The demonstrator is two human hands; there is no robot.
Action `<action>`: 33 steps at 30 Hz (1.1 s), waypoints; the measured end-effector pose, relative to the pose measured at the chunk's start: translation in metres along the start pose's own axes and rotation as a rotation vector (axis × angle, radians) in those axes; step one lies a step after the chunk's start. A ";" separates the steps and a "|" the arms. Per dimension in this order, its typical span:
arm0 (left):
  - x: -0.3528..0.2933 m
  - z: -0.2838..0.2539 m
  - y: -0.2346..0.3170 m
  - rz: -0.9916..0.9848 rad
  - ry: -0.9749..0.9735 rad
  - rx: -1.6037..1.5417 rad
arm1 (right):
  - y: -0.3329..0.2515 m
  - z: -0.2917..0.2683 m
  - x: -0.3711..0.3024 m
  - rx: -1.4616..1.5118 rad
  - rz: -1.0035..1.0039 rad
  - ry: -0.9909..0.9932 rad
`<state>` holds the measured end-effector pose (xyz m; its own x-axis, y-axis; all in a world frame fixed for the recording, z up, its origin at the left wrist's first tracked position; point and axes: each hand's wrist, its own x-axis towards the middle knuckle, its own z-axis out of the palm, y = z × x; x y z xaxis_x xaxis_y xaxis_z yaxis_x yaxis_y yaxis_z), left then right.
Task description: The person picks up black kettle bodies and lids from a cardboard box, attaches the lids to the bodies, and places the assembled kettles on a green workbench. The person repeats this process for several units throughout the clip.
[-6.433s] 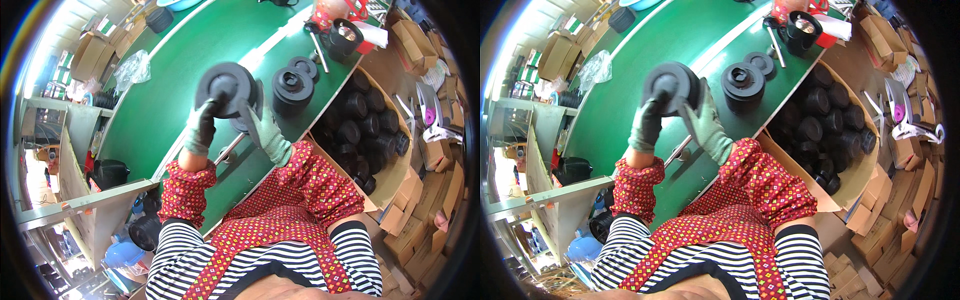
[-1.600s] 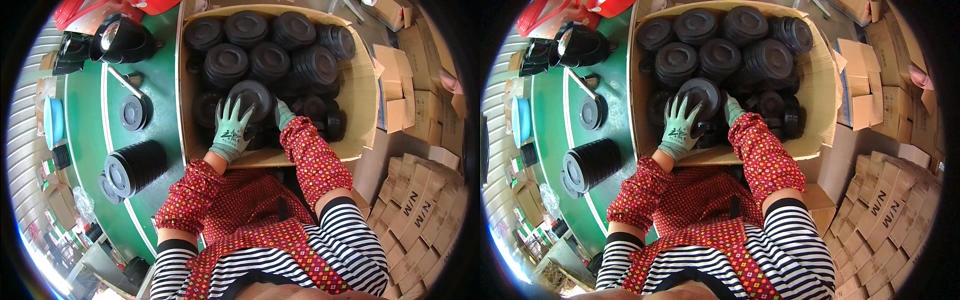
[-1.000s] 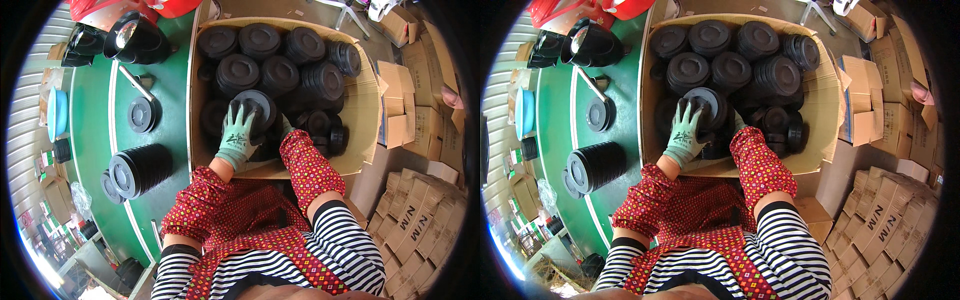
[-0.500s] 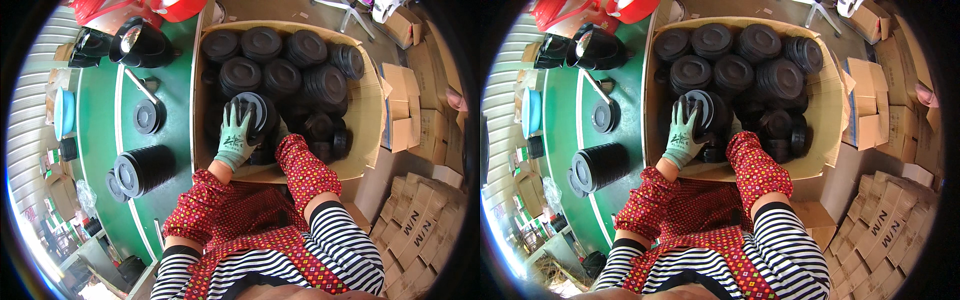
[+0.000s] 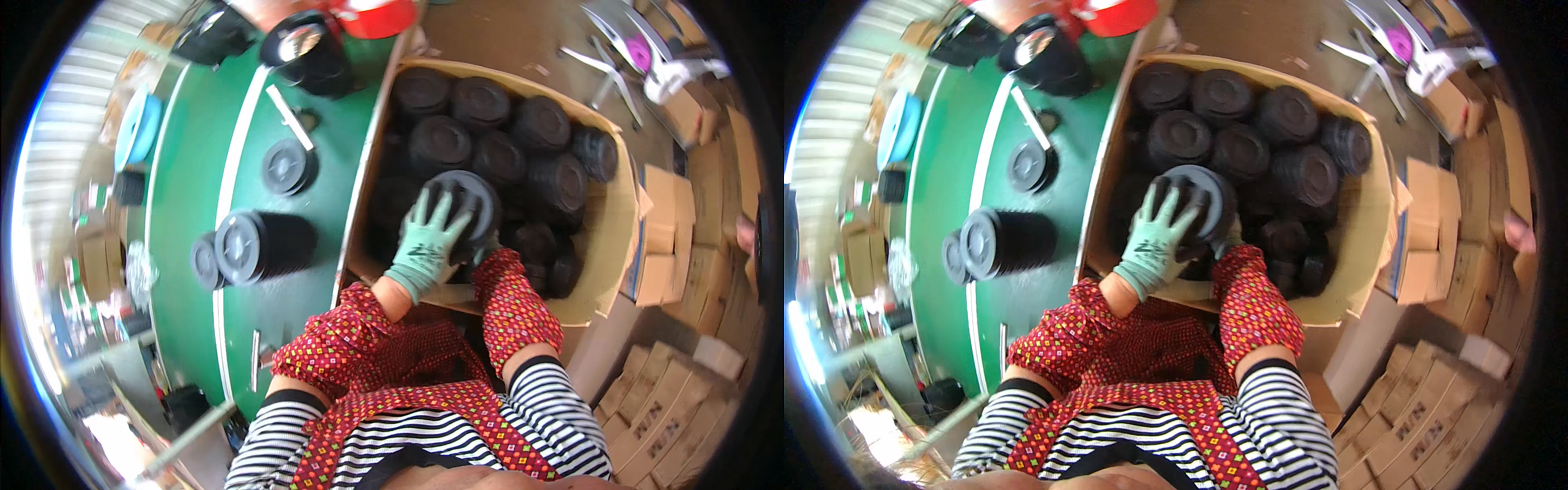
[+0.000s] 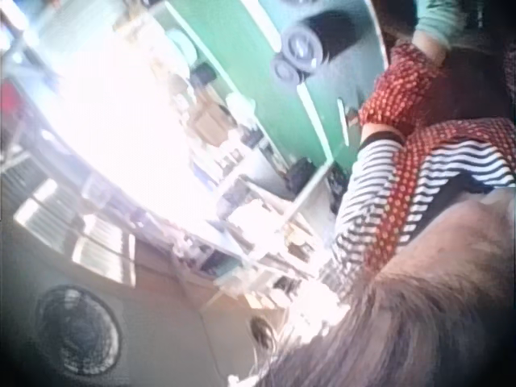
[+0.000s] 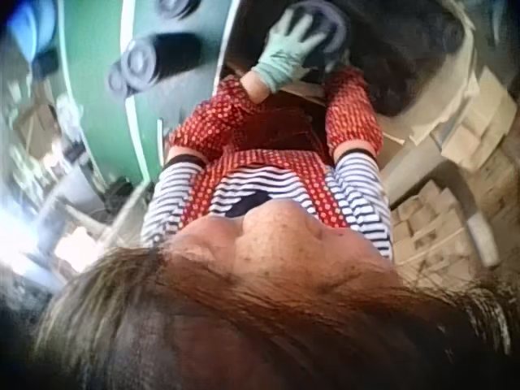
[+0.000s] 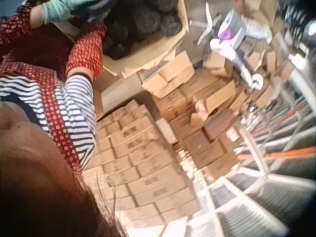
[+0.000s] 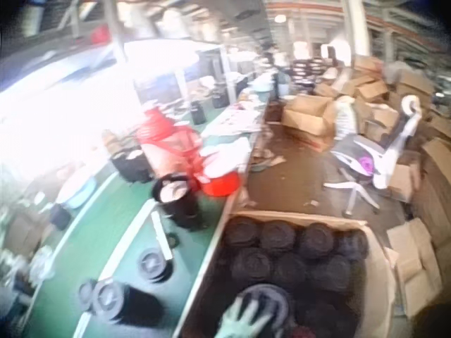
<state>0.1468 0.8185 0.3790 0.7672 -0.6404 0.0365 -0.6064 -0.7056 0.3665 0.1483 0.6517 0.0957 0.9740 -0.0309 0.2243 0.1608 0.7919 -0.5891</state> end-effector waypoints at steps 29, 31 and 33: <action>-0.341 -0.179 -0.049 -0.288 0.560 -0.026 | 0.118 0.380 -0.009 -0.008 0.938 -0.138; -0.345 -0.176 -0.059 -0.317 0.525 0.066 | 0.121 0.379 -0.016 0.073 0.988 -0.136; -0.350 -0.175 -0.066 -0.361 0.499 0.166 | 0.104 0.382 -0.028 0.001 1.013 -0.158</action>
<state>-0.0447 1.1425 0.5045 0.9101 -0.1635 0.3808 -0.2851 -0.9139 0.2889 0.0764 0.9680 0.3246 0.6204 0.7333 -0.2781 -0.7256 0.4020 -0.5585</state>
